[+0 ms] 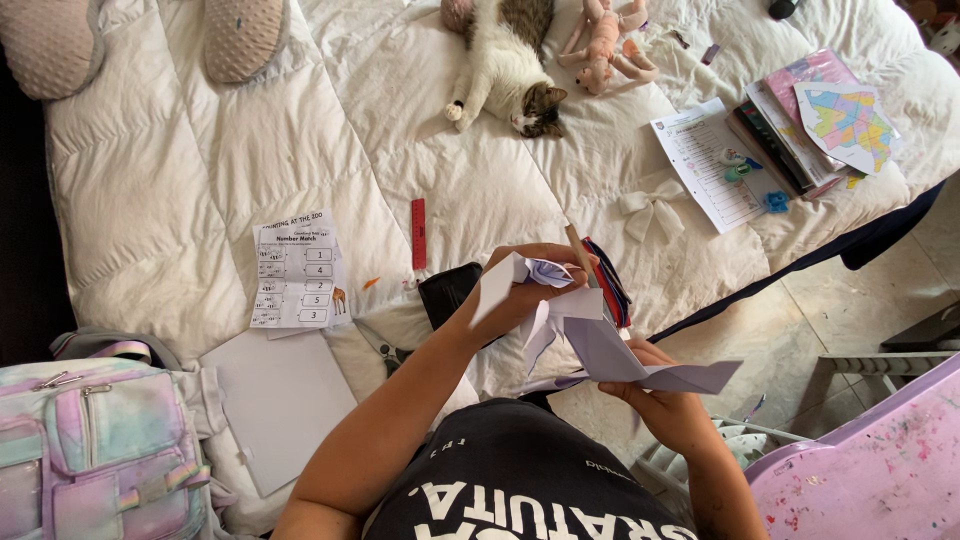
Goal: The person assembles a paper pinwheel, places it in a storage bin, and gathers loose pencils from the bed and floor into a pencil case.
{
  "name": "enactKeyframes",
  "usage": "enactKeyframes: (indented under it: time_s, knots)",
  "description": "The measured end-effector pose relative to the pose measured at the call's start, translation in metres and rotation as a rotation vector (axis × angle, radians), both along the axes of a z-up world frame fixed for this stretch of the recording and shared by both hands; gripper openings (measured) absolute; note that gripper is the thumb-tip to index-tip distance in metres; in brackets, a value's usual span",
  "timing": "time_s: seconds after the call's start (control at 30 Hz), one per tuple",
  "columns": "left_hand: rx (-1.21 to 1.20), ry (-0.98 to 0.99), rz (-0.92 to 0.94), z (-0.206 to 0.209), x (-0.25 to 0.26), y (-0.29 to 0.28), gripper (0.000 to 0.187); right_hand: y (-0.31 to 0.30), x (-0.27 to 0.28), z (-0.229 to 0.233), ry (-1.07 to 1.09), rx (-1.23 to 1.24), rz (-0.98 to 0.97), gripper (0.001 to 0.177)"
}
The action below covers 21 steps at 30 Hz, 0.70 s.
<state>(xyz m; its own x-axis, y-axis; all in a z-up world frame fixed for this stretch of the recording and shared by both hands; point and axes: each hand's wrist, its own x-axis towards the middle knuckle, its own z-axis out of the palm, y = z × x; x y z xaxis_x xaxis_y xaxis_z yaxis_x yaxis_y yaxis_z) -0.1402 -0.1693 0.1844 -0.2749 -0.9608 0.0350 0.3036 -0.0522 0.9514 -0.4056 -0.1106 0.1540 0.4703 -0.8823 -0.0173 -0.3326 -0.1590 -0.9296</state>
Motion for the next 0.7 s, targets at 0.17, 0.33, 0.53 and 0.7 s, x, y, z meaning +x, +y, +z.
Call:
enactKeyframes:
  time_s: [0.17, 0.33, 0.53, 0.7]
  knots:
    - [-0.16, -0.051, 0.058, 0.008, -0.003, 0.006, 0.029, -0.002, 0.002, -0.019, -0.021, 0.097, 0.003, 0.025]
    - [-0.117, -0.346, 0.288, 0.016, -0.008, 0.009, 0.025, 0.007, -0.011, -0.053, -0.126, 0.182, -0.067, 0.034]
    - [0.039, 0.061, 0.09, 0.001, -0.006, 0.008, 0.025, 0.017, -0.045, -0.117, -0.129, 0.468, -0.001, 0.021]
    - [-0.158, 0.011, 0.123, -0.004, 0.001, 0.004, 0.019, 0.008, -0.028, -0.088, -0.31, 0.386, 0.018, 0.023]
